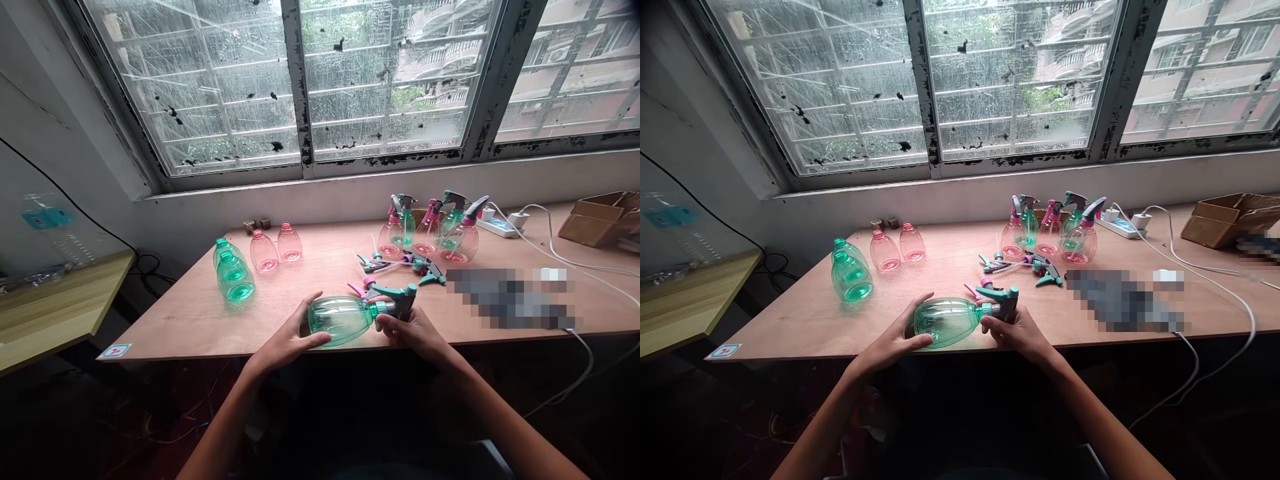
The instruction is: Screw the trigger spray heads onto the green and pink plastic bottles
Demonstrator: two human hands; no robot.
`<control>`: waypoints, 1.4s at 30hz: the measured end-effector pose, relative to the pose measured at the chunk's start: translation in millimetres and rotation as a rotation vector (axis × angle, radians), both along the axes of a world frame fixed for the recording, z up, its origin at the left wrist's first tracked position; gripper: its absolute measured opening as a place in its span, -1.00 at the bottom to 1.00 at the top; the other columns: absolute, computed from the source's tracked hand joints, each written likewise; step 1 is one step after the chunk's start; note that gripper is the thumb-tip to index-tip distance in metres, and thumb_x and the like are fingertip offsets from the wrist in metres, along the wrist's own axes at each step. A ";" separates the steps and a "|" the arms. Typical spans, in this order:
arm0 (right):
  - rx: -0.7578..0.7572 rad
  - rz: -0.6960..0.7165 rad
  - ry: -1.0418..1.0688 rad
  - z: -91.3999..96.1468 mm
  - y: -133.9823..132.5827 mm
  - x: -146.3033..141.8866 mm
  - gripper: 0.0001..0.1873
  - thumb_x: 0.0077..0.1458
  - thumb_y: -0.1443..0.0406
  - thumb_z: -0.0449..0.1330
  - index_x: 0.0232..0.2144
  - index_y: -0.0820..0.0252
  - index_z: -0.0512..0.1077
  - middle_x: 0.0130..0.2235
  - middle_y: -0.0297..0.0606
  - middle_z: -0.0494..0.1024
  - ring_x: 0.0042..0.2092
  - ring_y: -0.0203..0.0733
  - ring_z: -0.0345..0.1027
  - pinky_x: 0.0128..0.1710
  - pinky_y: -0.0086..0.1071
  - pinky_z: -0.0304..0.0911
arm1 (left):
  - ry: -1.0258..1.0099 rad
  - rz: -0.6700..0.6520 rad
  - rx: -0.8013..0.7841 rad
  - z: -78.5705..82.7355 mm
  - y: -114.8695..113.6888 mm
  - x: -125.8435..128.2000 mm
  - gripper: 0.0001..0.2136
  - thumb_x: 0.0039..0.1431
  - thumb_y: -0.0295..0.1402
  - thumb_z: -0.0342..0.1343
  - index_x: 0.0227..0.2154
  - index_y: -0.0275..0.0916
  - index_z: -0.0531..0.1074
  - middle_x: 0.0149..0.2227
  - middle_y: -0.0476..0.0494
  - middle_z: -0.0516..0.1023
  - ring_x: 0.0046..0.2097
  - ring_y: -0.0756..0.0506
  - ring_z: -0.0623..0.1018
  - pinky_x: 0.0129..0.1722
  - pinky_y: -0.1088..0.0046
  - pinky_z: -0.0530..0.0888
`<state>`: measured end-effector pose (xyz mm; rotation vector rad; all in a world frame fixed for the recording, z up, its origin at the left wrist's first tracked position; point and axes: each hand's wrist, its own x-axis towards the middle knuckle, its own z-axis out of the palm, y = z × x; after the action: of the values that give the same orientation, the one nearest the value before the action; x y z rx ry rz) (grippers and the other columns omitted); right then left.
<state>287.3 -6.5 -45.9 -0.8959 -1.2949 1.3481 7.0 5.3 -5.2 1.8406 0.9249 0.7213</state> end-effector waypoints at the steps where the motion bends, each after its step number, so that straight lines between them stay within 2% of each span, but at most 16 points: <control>1: 0.004 -0.013 -0.008 -0.2 0.2 -0.1 -0.47 -0.05 0.03 0.41 -0.11 0.22 0.50 -0.53 -0.38 0.47 -0.61 -0.38 0.15 -0.63 -0.45 0.02 | -0.020 -0.014 -0.014 -0.5 -0.2 0.3 -0.20 0.15 -0.18 0.29 0.36 -0.05 -0.01 0.41 -0.23 0.06 0.35 -0.34 0.22 0.30 0.09 0.25; 4: 0.018 -0.037 -0.040 -3.2 1.7 1.0 -0.60 -0.01 0.01 0.39 -0.33 0.24 0.53 -0.59 -0.41 0.41 -0.61 -0.37 0.14 -0.62 -0.44 0.00 | -0.030 -0.042 0.007 -2.2 0.3 1.4 -0.09 0.08 -0.25 0.36 0.38 0.02 -0.09 0.42 -0.22 0.03 0.38 -0.34 0.16 0.32 0.08 0.22; 7: 0.032 -0.051 -0.080 -5.8 2.9 1.7 -0.58 0.03 0.00 0.36 -0.52 0.24 0.47 -0.64 -0.42 0.33 -0.62 -0.39 0.10 -0.62 -0.44 -0.05 | 0.028 -0.038 0.096 -3.6 0.7 2.5 0.04 0.00 -0.26 0.41 0.40 0.05 -0.19 0.44 -0.23 -0.01 0.42 -0.34 0.03 0.37 0.04 0.08; 9: 0.032 -0.056 -0.091 -5.5 2.7 1.1 -0.56 0.04 -0.02 0.35 -0.55 0.23 0.45 -0.67 -0.44 0.29 -0.64 -0.39 0.08 -0.64 -0.44 -0.08 | 0.055 -0.041 0.132 -4.3 0.2 3.1 0.20 -0.08 -0.25 0.47 0.40 0.06 -0.36 0.45 -0.27 -0.09 0.44 -0.36 -0.02 0.38 0.00 0.03; 12: 0.029 -0.064 -0.050 -3.1 1.4 -1.2 -0.59 0.06 -0.02 0.34 -0.42 0.21 0.45 -0.66 -0.45 0.31 -0.64 -0.37 0.09 -0.65 -0.44 -0.05 | 0.083 -0.051 0.120 -4.2 -1.0 3.0 0.33 -0.15 -0.15 0.49 0.38 0.04 -0.53 0.46 -0.30 -0.17 0.44 -0.39 -0.06 0.38 -0.03 0.00; 13: 0.031 -0.067 -0.025 -2.3 1.0 -2.1 -0.61 0.06 -0.01 0.35 -0.35 0.20 0.45 -0.64 -0.45 0.35 -0.63 -0.36 0.11 -0.65 -0.45 -0.02 | 0.081 -0.052 0.100 -3.8 -1.1 2.7 0.27 -0.07 -0.08 0.43 0.38 0.02 -0.54 0.47 -0.29 -0.17 0.44 -0.38 -0.06 0.38 -0.02 -0.02; 15: 0.037 -0.072 0.021 -1.3 0.4 -3.4 -0.61 0.06 0.02 0.36 -0.25 0.18 0.42 -0.58 -0.44 0.40 -0.60 -0.35 0.14 -0.64 -0.46 0.02 | 0.079 -0.035 0.057 -2.2 -0.9 2.0 0.02 0.17 0.06 0.19 0.41 -0.04 -0.44 0.47 -0.24 -0.17 0.45 -0.34 -0.10 0.40 0.02 -0.07; 17: 0.045 -0.079 0.045 -1.2 0.3 -3.8 -0.60 0.06 0.04 0.37 -0.22 0.17 0.40 -0.54 -0.43 0.42 -0.58 -0.35 0.15 -0.64 -0.47 0.03 | 0.097 0.000 0.025 -0.3 -0.1 1.6 -0.23 0.32 0.08 -0.07 0.42 -0.08 -0.28 0.48 -0.16 -0.18 0.46 -0.29 -0.16 0.41 0.07 -0.14; 18: 0.052 -0.083 0.046 -1.4 0.4 -3.7 -0.60 0.06 0.04 0.36 -0.23 0.17 0.40 -0.53 -0.43 0.42 -0.58 -0.35 0.15 -0.64 -0.46 0.03 | 0.112 0.018 0.018 0.5 0.3 1.5 -0.29 0.35 0.06 -0.11 0.42 -0.09 -0.20 0.48 -0.13 -0.19 0.46 -0.28 -0.18 0.42 0.09 -0.17; 21: 0.088 -0.083 -0.007 -2.5 1.0 -2.1 -0.64 0.10 0.02 0.33 -0.33 0.19 0.41 -0.59 -0.43 0.37 -0.60 -0.33 0.15 -0.64 -0.43 0.01 | 0.097 0.016 -0.006 0.3 1.3 1.5 -0.27 0.32 0.00 0.03 0.41 -0.08 -0.14 0.48 -0.13 -0.16 0.46 -0.30 -0.12 0.42 0.08 -0.09; 25: 0.111 -0.083 -0.075 -2.7 1.5 -0.6 -0.61 0.13 0.01 0.30 -0.46 0.19 0.41 -0.65 -0.43 0.32 -0.62 -0.31 0.15 -0.62 -0.40 0.03 | -0.015 -0.069 0.026 -4.8 2.0 1.4 -0.01 0.14 -0.18 0.31 0.41 0.03 -0.32 0.45 -0.23 -0.05 0.42 -0.31 0.07 0.38 0.05 0.06; 28: 0.109 -0.088 -0.080 -1.0 0.7 -1.5 -0.61 0.11 -0.01 0.31 -0.47 0.19 0.42 -0.65 -0.43 0.33 -0.62 -0.31 0.16 -0.62 -0.40 0.04 | -0.002 -0.089 0.078 -7.7 2.2 1.0 0.15 0.00 -0.25 0.42 0.40 0.06 -0.38 0.45 -0.28 -0.09 0.43 -0.30 0.03 0.38 0.03 0.04; 31: 0.096 -0.087 -0.078 0.6 -0.6 -2.8 -0.60 0.09 -0.02 0.32 -0.46 0.19 0.42 -0.65 -0.44 0.33 -0.63 -0.32 0.16 -0.62 -0.41 0.04 | 0.019 -0.086 0.069 -7.7 3.3 -0.2 0.10 0.05 -0.14 0.38 0.41 0.03 -0.36 0.46 -0.30 -0.12 0.44 -0.32 -0.03 0.39 0.02 0.00; 35: 0.102 -0.076 -0.062 0.2 -1.9 -2.9 -0.59 0.06 -0.03 0.34 -0.45 0.18 0.40 -0.66 -0.46 0.32 -0.64 -0.34 0.12 -0.62 -0.40 0.05 | -0.029 -0.073 0.035 -6.3 5.3 -1.8 -0.20 0.30 0.00 0.05 0.42 -0.04 -0.27 0.46 -0.30 -0.10 0.44 -0.34 -0.05 0.38 -0.01 0.00; 37: 0.102 -0.088 -0.053 -0.4 -2.3 -2.5 -0.58 0.05 -0.03 0.34 -0.44 0.17 0.39 -0.65 -0.45 0.33 -0.63 -0.33 0.13 -0.62 -0.40 0.05 | -0.007 -0.066 0.033 -6.0 5.0 -1.8 -0.16 0.27 -0.03 0.12 0.42 -0.03 -0.28 0.46 -0.29 -0.10 0.45 -0.32 -0.07 0.39 0.00 -0.02; 42: 0.092 -0.119 -0.051 0.5 -2.5 -2.0 -0.60 0.05 -0.02 0.34 -0.39 0.17 0.40 -0.64 -0.44 0.34 -0.62 -0.31 0.16 -0.63 -0.41 0.04 | 0.069 -0.036 0.062 -6.4 0.6 1.0 0.15 -0.01 -0.15 0.42 0.41 -0.02 -0.35 0.47 -0.29 -0.16 0.45 -0.35 -0.09 0.40 -0.01 -0.07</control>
<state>285.3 -9.0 -45.5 -0.9334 -1.3108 1.1706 8.0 5.9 -11.6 1.9421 0.9212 0.6744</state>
